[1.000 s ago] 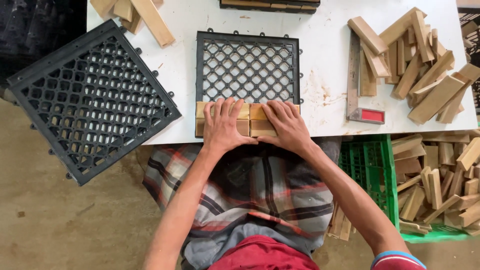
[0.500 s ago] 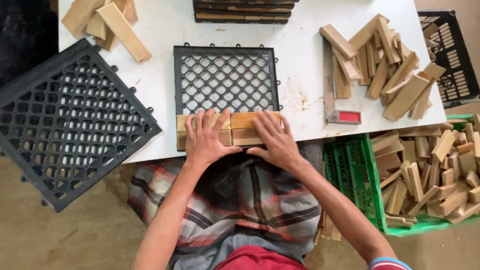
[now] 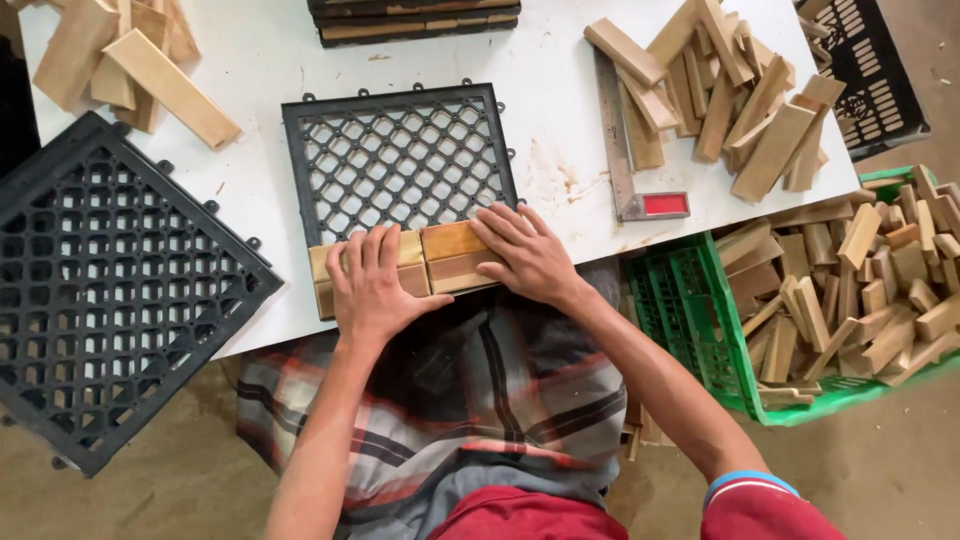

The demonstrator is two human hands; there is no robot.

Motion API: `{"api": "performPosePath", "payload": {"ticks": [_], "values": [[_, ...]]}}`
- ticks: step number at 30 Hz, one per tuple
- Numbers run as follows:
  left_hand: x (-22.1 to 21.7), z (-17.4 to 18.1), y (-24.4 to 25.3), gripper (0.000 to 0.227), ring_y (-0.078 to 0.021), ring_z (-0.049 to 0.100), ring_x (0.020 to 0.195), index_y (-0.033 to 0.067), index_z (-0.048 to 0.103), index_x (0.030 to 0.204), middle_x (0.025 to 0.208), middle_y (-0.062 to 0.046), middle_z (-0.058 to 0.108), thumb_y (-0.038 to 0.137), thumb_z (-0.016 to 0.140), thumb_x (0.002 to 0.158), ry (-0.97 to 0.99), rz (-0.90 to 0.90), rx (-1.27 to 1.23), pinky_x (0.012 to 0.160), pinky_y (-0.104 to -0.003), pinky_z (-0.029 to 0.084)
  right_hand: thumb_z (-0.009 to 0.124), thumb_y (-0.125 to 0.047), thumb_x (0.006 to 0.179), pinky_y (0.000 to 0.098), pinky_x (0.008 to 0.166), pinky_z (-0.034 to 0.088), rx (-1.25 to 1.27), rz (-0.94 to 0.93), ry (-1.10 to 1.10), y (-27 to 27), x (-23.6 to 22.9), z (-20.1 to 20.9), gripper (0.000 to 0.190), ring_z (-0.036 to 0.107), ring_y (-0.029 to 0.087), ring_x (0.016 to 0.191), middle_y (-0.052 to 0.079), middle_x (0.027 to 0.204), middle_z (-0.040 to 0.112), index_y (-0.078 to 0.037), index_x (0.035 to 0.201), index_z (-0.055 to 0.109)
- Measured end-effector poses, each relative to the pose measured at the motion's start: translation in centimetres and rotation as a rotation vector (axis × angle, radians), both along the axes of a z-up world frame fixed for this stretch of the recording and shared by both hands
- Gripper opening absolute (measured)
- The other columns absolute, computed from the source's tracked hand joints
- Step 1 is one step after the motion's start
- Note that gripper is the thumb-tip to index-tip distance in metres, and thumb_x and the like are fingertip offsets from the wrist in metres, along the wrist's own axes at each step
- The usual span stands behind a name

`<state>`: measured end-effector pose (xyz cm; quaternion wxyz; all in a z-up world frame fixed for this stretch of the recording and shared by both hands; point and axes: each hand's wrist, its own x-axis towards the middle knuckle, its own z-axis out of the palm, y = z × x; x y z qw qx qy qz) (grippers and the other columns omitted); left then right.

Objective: Assembling interlocking wood tiles by manually placing wooden slats into a plastic grid base and aligning them.

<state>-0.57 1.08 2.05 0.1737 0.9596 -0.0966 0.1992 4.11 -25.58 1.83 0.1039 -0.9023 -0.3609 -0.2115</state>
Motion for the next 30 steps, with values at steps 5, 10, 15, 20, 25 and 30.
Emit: {"api": "performPosePath", "payload": {"ticks": [5,10,15,20,25,30], "values": [[-0.1,0.8,-0.2,0.116,-0.0286,0.047,0.131,0.0106,0.056,0.139,0.135,-0.009,0.057,0.085,0.072,0.053,-0.008,-0.027,-0.010,0.114,-0.053,0.031,0.052,-0.065,0.098,0.0471,0.119,0.031,-0.042,-0.092,0.015,-5.0,0.5,0.1,0.063,0.049,0.024,0.143,0.004,0.152,0.055,-0.026,0.148,0.056],[-0.4,0.9,-0.2,0.116,-0.0295,0.047,0.131,0.0084,0.056,0.140,0.133,-0.010,0.057,0.086,0.070,0.055,-0.026,-0.017,0.038,0.112,-0.053,0.032,0.063,-0.057,0.098,0.0469,0.112,0.037,-0.040,-0.338,-0.046,-12.8,5.3,-0.1,0.060,0.052,0.029,0.139,0.008,0.154,0.052,-0.028,0.150,0.055],[-0.3,0.1,-0.3,0.117,-0.0275,0.046,0.131,0.0124,0.055,0.140,0.135,-0.006,0.056,0.088,0.069,0.052,0.010,0.021,0.056,0.115,-0.054,0.031,0.077,-0.038,0.095,0.0611,0.104,0.044,0.164,-0.826,0.071,-18.9,11.4,0.5,0.073,0.048,0.050,0.133,0.023,0.155,0.038,-0.016,0.157,0.045],[0.0,0.1,-0.3,0.119,-0.0269,0.046,0.132,0.0134,0.055,0.141,0.135,-0.005,0.055,0.087,0.072,0.050,0.030,0.021,0.066,0.115,-0.054,0.031,0.070,-0.026,0.098,0.0599,0.097,0.051,0.171,-0.731,0.203,-20.6,14.6,-2.5,0.053,0.052,0.048,0.124,0.019,0.147,0.045,-0.024,0.148,0.053],[0.0,0.2,-0.3,0.118,-0.0273,0.045,0.132,0.0133,0.054,0.141,0.136,-0.006,0.055,0.087,0.072,0.051,0.049,0.021,0.059,0.115,-0.054,0.030,0.062,-0.028,0.102,0.0482,0.091,0.058,0.373,-0.683,0.081,-22.2,15.9,-1.9,0.027,0.068,0.037,0.111,0.009,0.127,0.065,-0.027,0.128,0.072],[-0.4,0.3,-0.2,0.118,-0.0276,0.045,0.131,0.0123,0.054,0.140,0.134,-0.006,0.055,0.088,0.070,0.052,0.045,0.018,0.067,0.114,-0.054,0.031,0.050,-0.035,0.107,0.0319,0.035,0.062,1.315,-0.854,0.280,-24.8,14.0,0.2,0.031,0.072,0.031,0.048,0.020,0.072,0.069,-0.012,0.102,0.069]]}}
